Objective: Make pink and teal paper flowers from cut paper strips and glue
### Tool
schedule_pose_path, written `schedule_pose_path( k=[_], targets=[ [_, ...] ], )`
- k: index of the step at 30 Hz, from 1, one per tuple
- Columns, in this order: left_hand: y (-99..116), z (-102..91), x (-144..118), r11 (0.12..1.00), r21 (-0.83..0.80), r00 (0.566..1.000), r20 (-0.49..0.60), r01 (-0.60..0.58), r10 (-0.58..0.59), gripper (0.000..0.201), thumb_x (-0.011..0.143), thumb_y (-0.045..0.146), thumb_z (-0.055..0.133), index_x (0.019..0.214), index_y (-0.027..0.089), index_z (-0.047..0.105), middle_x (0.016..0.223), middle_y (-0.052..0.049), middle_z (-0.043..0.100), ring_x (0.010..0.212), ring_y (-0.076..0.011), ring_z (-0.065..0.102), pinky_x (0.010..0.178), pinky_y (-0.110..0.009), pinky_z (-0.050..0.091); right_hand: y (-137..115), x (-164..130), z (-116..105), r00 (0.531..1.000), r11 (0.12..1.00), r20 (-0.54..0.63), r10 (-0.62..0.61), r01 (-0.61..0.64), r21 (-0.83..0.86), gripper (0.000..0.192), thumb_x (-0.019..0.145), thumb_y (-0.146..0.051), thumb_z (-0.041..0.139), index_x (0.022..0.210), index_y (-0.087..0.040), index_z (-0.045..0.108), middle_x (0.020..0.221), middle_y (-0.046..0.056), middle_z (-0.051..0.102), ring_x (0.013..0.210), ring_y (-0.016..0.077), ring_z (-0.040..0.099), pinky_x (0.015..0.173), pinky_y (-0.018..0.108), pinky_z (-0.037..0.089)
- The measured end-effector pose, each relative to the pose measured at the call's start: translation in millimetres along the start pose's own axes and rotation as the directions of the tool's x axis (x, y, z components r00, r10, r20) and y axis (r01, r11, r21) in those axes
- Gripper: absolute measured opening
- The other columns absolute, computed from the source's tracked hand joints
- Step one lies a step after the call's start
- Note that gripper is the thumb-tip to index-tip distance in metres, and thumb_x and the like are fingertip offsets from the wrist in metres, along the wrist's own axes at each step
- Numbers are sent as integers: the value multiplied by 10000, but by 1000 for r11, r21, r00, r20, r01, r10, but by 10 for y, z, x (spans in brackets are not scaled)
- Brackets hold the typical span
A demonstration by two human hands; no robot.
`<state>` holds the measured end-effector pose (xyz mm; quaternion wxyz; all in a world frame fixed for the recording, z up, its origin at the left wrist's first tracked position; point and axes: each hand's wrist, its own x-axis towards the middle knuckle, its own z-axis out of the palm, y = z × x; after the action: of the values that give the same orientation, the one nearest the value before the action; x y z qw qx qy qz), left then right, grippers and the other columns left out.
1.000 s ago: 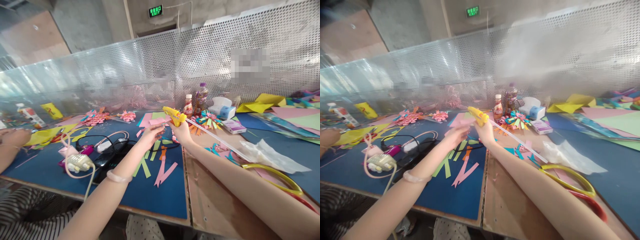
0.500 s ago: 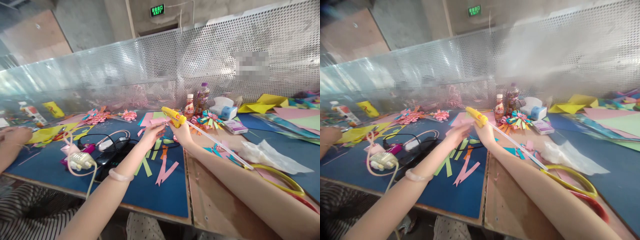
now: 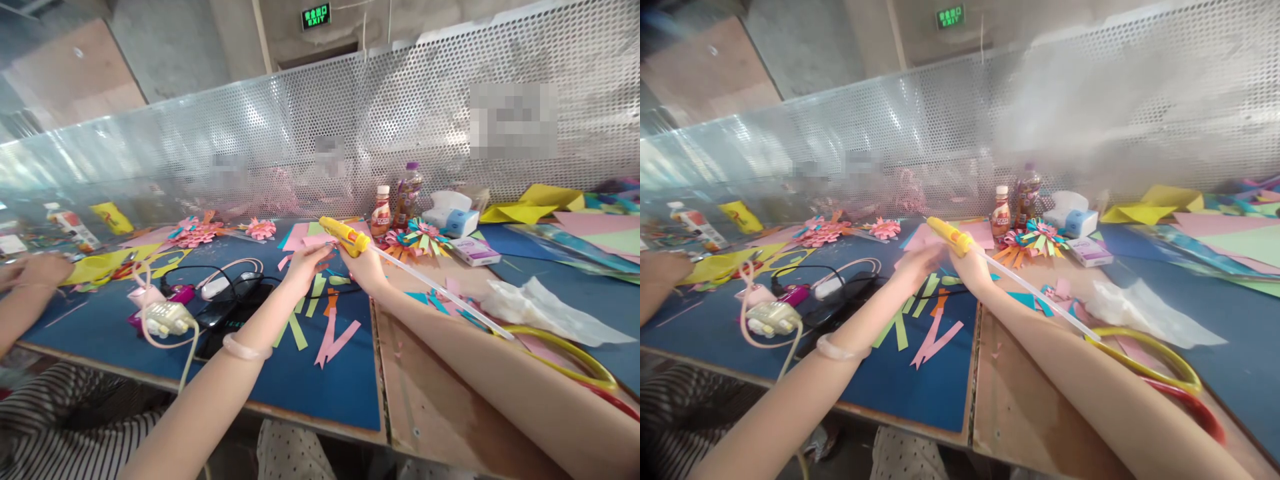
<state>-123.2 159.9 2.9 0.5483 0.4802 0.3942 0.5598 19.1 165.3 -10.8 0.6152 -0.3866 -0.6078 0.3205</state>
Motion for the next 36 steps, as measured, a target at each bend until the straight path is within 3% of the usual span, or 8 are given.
schedule_pose_path(
  k=[7,11,14,17,23,36],
  targets=[
    [-14,-29,30,997,-62,998,-35,-53,51,272,610,265,753,862,169,712,932,-56,677,803,-141,598,634,-209,431,4,-8,4,993,990,-35,-109,106,-90,215,754,-380,579,878,-205,596,825,53,638,790,239,588,680,334,447],
    [3,-41,45,998,-59,998,-61,-37,34,253,595,262,763,822,157,718,844,-51,677,722,-114,580,621,-205,426,4,27,-10,996,994,-24,-87,85,-68,239,767,-406,555,839,-182,597,723,32,613,654,189,567,599,298,444],
    [13,-39,48,998,-27,998,-43,-51,50,250,601,274,754,819,155,719,886,-60,682,735,-117,576,626,-212,418,-2,92,-17,1000,999,-10,2,-2,32,257,714,-408,616,778,-162,587,628,8,578,518,140,514,495,264,419],
    [19,-39,43,995,11,995,-12,-95,95,272,622,286,734,861,159,718,973,-76,679,821,-153,587,658,-233,421,-2,156,-18,987,971,112,112,-133,198,315,631,-380,705,814,-152,588,574,-31,545,452,99,473,441,232,387],
    [58,-38,12,995,23,994,51,-102,100,277,627,270,726,885,171,719,996,-79,676,854,-165,589,661,-241,417,22,196,-30,924,804,305,230,-357,475,375,546,-303,786,829,-161,585,621,-46,550,428,50,432,401,198,348],
    [158,-17,-56,982,146,992,61,-116,108,225,627,258,721,833,167,725,999,-84,681,879,-179,587,670,-250,411,106,228,-123,818,726,503,280,-523,446,297,591,-235,756,820,-205,569,566,-53,492,432,70,424,377,209,331]
  ],
)
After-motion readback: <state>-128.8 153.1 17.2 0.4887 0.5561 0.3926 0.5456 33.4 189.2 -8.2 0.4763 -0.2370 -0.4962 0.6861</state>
